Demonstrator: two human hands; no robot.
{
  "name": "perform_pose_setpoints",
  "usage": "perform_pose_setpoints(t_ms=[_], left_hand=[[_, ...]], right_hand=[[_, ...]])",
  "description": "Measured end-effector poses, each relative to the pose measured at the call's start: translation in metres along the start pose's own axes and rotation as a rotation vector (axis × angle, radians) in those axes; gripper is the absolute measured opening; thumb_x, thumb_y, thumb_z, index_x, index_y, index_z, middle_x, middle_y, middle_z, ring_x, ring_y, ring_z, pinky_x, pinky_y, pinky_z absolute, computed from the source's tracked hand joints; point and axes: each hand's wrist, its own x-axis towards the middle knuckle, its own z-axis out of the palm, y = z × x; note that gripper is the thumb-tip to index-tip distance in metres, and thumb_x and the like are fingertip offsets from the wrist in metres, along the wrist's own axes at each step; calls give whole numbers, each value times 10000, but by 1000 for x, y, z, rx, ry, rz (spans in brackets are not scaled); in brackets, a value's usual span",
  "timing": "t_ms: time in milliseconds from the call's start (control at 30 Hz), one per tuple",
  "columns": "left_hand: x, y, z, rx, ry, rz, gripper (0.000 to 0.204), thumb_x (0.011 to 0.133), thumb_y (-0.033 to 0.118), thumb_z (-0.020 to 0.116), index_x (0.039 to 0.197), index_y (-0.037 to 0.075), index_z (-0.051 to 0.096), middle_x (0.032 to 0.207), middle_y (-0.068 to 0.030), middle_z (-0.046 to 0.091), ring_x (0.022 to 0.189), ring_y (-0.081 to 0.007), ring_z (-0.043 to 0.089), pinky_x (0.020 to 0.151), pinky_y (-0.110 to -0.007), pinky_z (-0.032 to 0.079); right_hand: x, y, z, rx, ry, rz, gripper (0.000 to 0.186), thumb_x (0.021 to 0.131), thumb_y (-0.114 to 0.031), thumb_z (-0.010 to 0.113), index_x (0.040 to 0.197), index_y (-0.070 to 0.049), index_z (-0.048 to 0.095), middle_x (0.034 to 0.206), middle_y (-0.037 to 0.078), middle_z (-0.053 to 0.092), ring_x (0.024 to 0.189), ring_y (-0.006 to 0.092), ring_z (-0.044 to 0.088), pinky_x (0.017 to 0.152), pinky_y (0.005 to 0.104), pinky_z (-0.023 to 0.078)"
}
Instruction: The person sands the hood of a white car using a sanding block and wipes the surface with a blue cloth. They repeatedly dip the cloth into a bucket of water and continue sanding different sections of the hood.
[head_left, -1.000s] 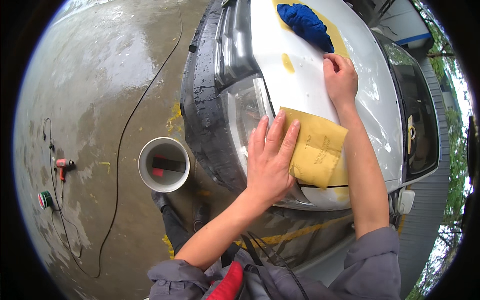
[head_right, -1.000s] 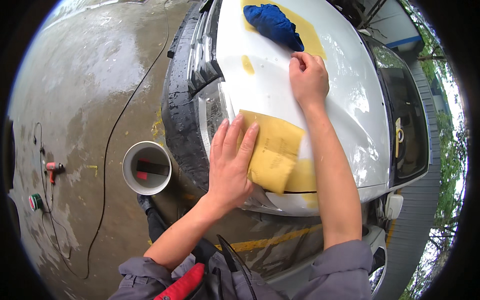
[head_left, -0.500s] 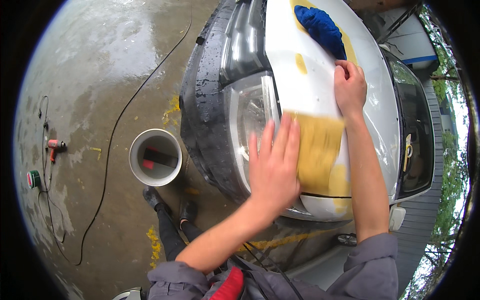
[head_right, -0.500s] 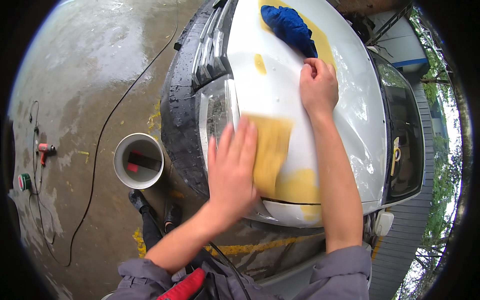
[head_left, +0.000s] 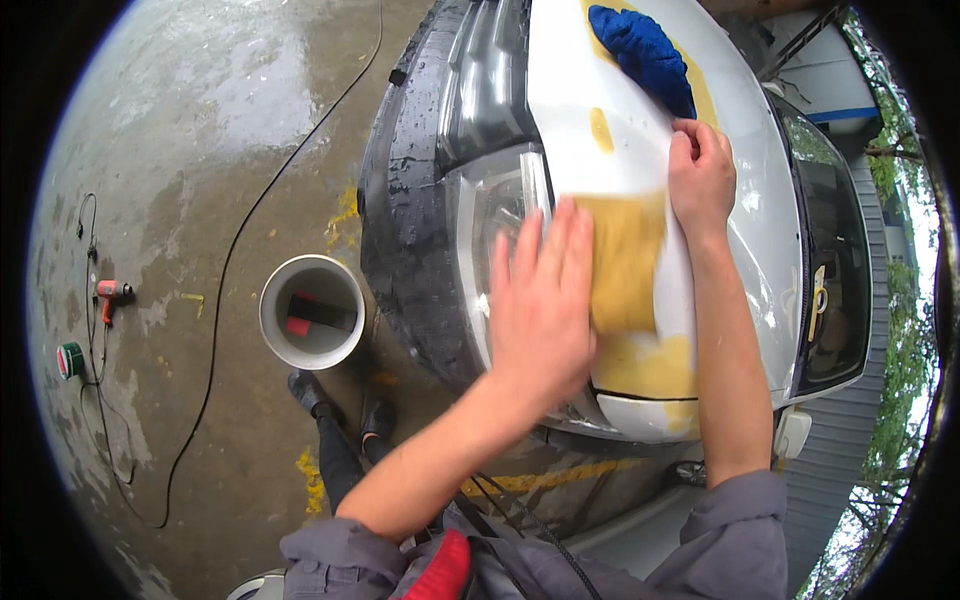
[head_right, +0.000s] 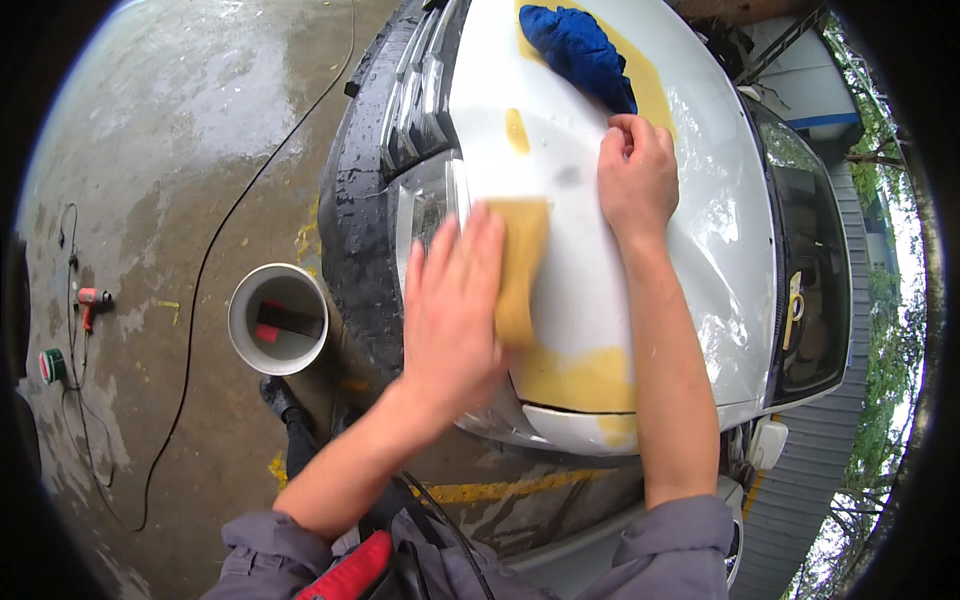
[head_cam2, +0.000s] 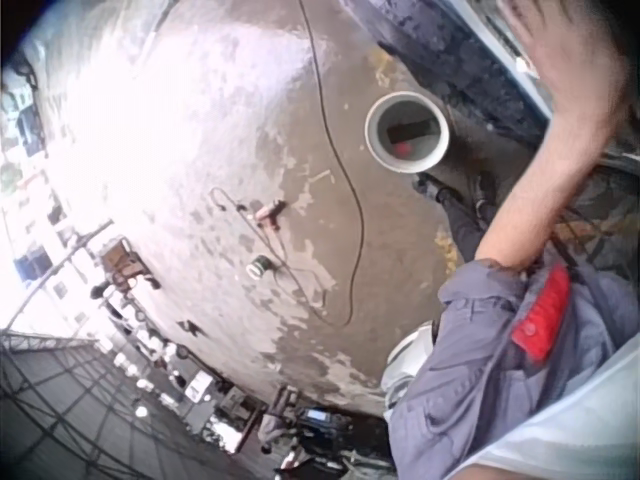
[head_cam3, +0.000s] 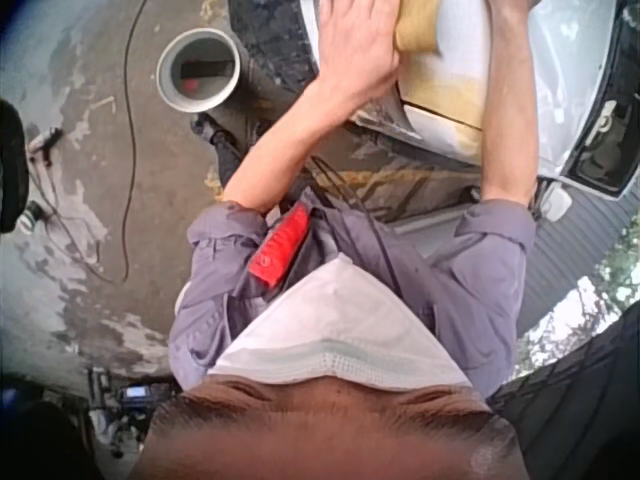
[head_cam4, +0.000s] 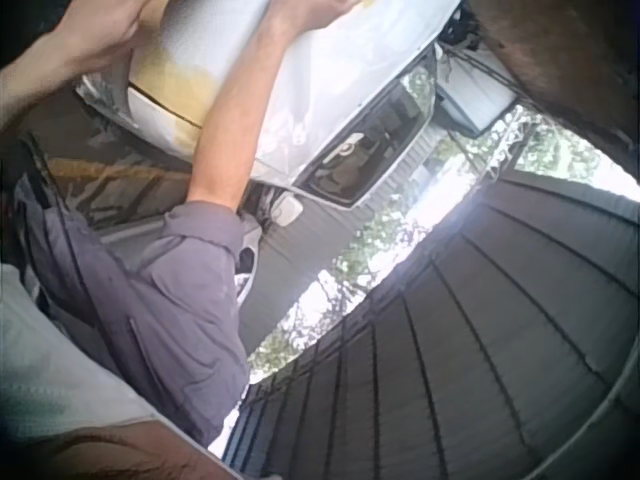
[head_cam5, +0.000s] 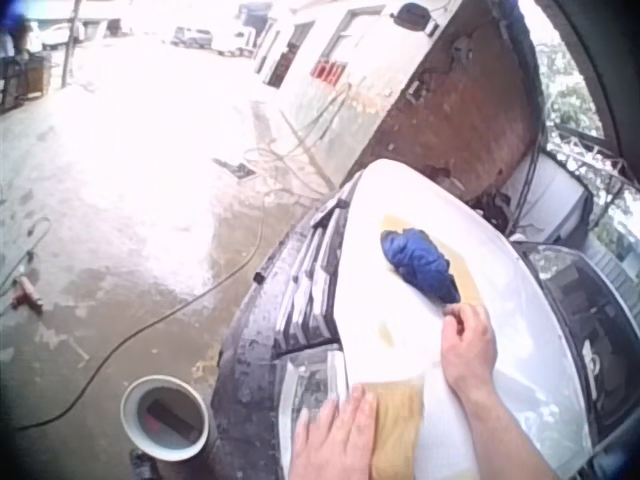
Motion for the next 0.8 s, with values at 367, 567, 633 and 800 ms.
perform_pose_setpoints(t_ms=[367,567,633,800], left_hand=[[11,-3,-1,-86,-19,0,801,782,2,595,1552,-117,407,1640,-313,396,1495,-472,419,1231,-621,279],[-12,7,0,-90,-32,-3,805,784,-4,589,1558,-115,396,1618,-319,418,1488,-467,428,1231,-613,285],[14,-4,-3,-66,-3,-16,804,789,-14,580,1563,-111,386,1607,-318,421,1497,-465,406,1244,-604,267],[-39,15,1,-124,-86,-19,785,807,10,590,1559,-114,401,1642,-316,396,1522,-453,401,1249,-612,247]], right_hand=[[1,-1,0,8,-13,2,222,992,-215,605,1106,-118,769,1081,71,681,948,232,683,877,368,550],[0,3,0,-12,-24,12,225,998,-222,605,1120,-122,765,1086,70,680,960,225,686,891,362,550],[2,0,1,-16,-15,-1,225,1001,-228,607,1121,-121,763,1084,68,680,959,221,687,890,363,551],[2,5,-1,-10,-13,11,229,1008,-243,608,1125,-119,761,1096,68,684,964,217,688,894,365,551]])
